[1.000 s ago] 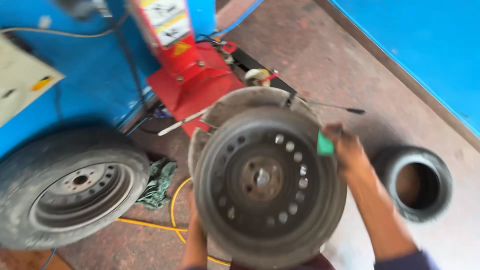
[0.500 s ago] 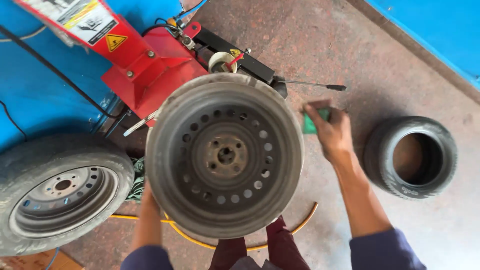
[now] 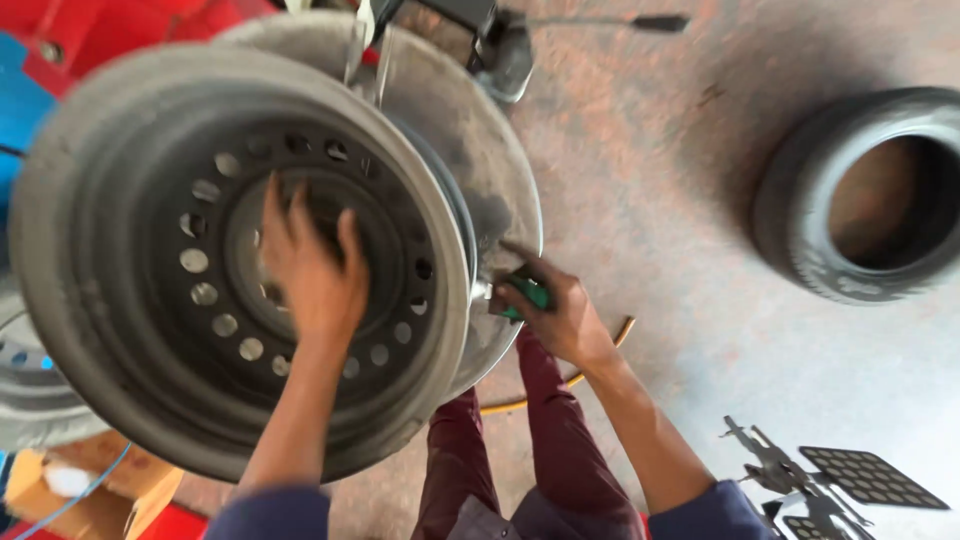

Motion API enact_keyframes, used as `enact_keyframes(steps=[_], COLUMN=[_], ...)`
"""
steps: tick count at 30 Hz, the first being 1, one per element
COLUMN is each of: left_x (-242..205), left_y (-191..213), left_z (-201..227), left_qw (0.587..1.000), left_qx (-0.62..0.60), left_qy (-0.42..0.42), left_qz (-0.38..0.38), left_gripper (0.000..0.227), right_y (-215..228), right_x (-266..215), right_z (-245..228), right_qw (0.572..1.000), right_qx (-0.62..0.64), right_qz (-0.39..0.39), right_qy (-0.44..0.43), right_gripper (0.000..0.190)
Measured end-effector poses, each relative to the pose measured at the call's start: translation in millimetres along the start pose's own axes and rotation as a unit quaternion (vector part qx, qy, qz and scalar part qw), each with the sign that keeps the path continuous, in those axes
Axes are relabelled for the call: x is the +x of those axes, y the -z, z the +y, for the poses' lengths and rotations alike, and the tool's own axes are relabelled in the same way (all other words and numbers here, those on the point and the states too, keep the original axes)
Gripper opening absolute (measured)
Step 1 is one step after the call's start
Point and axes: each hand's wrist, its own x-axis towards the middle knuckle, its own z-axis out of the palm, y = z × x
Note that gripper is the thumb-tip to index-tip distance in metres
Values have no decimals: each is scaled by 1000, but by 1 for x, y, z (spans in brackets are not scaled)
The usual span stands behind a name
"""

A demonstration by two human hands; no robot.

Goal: Using a tire changer machine and tire irons to remove a rubber tire from a metal wheel rim.

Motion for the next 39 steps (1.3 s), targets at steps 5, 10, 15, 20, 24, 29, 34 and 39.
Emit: enact_keyframes(steps=[5,10,15,20,24,29,34,39], left_x=[6,5,6,5,-2,4,-3,3], left_y=[-40,-35,-40,-40,-37,-39,-41,-46], left_z=[-11,-6,-5,-11,-16,-16,-24,-29], left_qw=[988,987,987,987,986,982,980,975], left_qx=[140,151,152,148,153,162,165,177], left_qy=[-58,-47,-61,-66,-72,-97,-106,-126], left_qz=[1,-8,1,14,11,24,20,39], left_gripper=[58,55,53,52,52,55,57,57], right_y=[-25,-61,-85,-64,-81,-84,-91,-90], right_x=[24,12,17,59,34,48,42,50], right_z=[-6,4,15,-10,9,24,39,45], right_qw=[995,982,950,952,951,925,922,925], right_qx=[-3,31,112,-19,-79,-151,-157,-65], right_qz=[76,172,285,303,298,346,345,360], right_qy=[-62,-69,-58,-38,-4,46,79,103], right_gripper=[31,27,23,26,28,23,24,27])
